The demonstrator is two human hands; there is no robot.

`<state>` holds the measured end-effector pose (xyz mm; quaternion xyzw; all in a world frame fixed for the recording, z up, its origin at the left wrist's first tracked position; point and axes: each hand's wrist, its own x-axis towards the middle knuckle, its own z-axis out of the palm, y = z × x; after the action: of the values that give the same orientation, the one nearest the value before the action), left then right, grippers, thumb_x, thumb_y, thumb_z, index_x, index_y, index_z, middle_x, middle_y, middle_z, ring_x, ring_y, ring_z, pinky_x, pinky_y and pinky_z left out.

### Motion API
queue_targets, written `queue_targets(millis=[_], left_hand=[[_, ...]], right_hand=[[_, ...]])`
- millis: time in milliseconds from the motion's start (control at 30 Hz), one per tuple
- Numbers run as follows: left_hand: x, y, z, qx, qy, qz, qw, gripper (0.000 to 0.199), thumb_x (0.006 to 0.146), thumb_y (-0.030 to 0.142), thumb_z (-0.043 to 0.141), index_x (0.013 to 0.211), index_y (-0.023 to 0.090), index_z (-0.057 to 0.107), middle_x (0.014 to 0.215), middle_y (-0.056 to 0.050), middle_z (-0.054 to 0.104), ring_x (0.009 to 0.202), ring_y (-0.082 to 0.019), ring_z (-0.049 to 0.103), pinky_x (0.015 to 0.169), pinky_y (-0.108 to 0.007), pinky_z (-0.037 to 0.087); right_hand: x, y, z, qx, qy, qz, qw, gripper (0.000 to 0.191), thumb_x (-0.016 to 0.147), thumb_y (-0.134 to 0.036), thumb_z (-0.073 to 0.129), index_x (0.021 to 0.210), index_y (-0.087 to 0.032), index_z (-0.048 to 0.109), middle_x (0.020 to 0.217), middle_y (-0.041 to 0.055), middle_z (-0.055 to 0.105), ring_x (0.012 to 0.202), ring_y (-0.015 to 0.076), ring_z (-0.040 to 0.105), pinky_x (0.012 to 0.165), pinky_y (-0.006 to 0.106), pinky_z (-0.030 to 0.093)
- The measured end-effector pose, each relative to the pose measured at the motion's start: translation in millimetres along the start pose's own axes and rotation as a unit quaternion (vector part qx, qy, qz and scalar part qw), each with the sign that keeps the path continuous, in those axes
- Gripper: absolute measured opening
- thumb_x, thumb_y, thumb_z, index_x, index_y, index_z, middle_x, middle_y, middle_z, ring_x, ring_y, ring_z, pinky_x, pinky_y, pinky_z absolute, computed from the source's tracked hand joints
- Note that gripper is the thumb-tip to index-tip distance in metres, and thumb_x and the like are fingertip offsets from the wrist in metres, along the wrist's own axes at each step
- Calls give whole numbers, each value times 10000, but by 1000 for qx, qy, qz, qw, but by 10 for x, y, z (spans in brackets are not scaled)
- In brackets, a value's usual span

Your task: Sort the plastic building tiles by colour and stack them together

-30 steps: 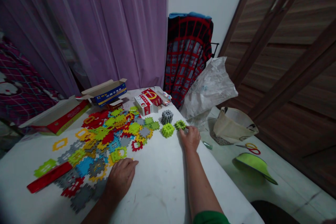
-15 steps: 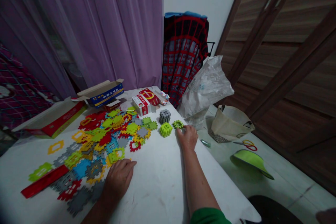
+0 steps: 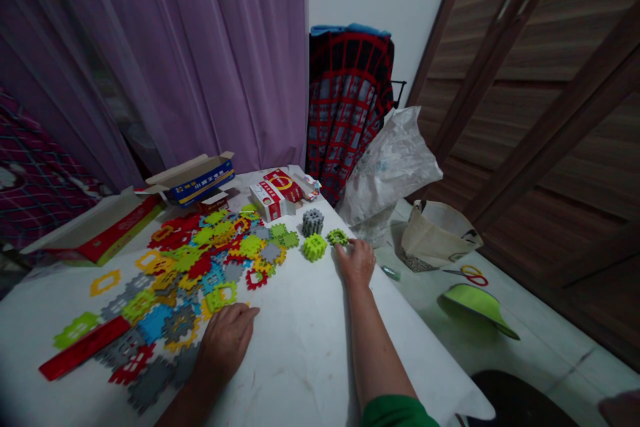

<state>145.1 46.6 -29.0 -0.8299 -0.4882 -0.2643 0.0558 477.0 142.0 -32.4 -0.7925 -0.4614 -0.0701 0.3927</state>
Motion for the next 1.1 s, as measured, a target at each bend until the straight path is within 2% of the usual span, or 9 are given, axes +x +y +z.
queue_targets(millis=[267, 467, 633, 833, 1000, 1100], left_hand=[[38, 29, -70, 6, -29, -11, 1000, 263, 885, 110, 527, 1034, 255, 687, 943, -20, 669, 888, -183, 592, 829, -343, 427], [80, 96, -140, -9, -90, -40, 995, 257, 886, 115, 541, 1023, 269, 694, 926, -19, 662, 901, -191, 578, 813, -341, 422], [104, 106, -182, -14, -116, -53, 992, 199, 907, 167, 531, 980, 260, 692, 926, -29, 651, 899, -195, 563, 811, -348, 415], [156, 82, -223, -13, -137, -30, 990, 181, 920, 192, 507, 904, 223, 685, 919, -49, 645, 913, -200, 568, 807, -350, 427], [161, 50, -306, -43, -118, -25, 992, 225, 945, 208, 474, 990, 231, 693, 937, -49, 661, 918, -195, 583, 827, -338, 452], [211, -163, -466, -55, -90, -68, 992, 236, 942, 219, 487, 1063, 251, 687, 986, -45, 674, 965, -195, 589, 869, -330, 450]], right_hand=[[-187, -17, -111, 52, -11, 42, 998, 390, 759, -413, 457, 896, -148, 708, 905, 114, 668, 872, 238, 571, 818, 343, 420], [-504, -147, -234, 83, -46, 30, 995, 411, 756, -440, 423, 862, -165, 709, 938, 114, 682, 866, 239, 588, 766, 338, 428], [-786, -384, -240, 122, -110, 9, 986, 431, 719, -495, 444, 834, -179, 713, 924, 105, 694, 826, 235, 612, 739, 333, 444], [-1094, -775, -233, 152, -177, -29, 972, 429, 728, -524, 446, 814, -197, 711, 898, 80, 697, 755, 208, 620, 703, 309, 463], [-1154, -862, -238, 150, -187, -41, 970, 422, 727, -533, 451, 801, -208, 710, 879, 64, 696, 727, 198, 617, 696, 306, 465], [-1146, -842, -237, 137, -193, -38, 971, 419, 727, -525, 453, 818, -211, 715, 899, 63, 702, 738, 196, 620, 693, 302, 462]])
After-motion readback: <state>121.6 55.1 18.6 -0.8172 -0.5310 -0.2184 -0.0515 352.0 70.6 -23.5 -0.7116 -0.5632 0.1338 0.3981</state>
